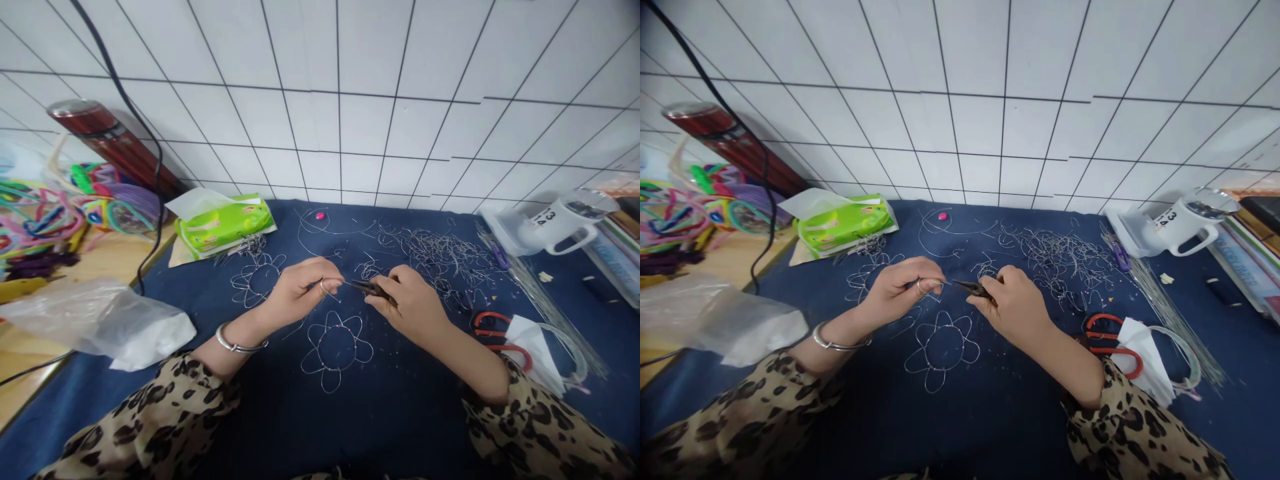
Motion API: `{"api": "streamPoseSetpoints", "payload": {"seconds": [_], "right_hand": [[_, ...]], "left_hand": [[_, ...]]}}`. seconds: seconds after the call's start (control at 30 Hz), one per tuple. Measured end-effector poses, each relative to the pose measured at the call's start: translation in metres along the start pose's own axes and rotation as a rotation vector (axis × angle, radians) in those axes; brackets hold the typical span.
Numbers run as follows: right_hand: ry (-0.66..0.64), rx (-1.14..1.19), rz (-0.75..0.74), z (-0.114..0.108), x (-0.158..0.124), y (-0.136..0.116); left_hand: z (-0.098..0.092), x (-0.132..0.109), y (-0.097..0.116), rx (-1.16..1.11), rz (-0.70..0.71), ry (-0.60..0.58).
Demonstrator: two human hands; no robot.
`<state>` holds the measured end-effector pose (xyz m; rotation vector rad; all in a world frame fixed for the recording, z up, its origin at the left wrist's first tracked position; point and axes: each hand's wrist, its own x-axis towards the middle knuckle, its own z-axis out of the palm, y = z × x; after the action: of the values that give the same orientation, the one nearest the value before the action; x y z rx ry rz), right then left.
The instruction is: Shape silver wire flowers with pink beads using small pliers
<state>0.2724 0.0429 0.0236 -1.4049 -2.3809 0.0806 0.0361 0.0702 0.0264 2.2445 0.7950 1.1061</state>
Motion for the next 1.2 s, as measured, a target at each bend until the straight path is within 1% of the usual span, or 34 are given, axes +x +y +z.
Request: {"api": "streamPoseSetpoints", "payload": {"seconds": [0.07,0.13,0.37,0.6,1.03,1.2], "right_hand": [[0.072,-0.09,-0.024,-0.0002,-0.0003,0.001],[0.104,-0.152,-0.052,-0.0008,-0.0008,0.0019],[0.107,-0.253,-0.122,-0.0039,-0.0023,0.0024],[0.139,-0.28,-0.144,-0.0051,-0.0021,0.003],[0.14,-0.286,-0.159,-0.0033,-0.0029,0.0035],[0.12,-0.296,-0.157,-0.0033,-0.0034,0.0041]], "left_hand": [[0.0004,0.0,0.0001,0.041,0.02,-0.001],[0.001,-0.0002,0.0001,0.069,0.029,-0.011],[0.0011,-0.0011,-0.0005,0.139,0.071,-0.02],[0.0018,-0.0021,-0.0016,0.188,0.115,-0.05],[0.002,-0.0016,-0.0011,0.233,0.114,-0.077],[0.0023,-0.0018,-0.0002,0.232,0.111,-0.087]]}}
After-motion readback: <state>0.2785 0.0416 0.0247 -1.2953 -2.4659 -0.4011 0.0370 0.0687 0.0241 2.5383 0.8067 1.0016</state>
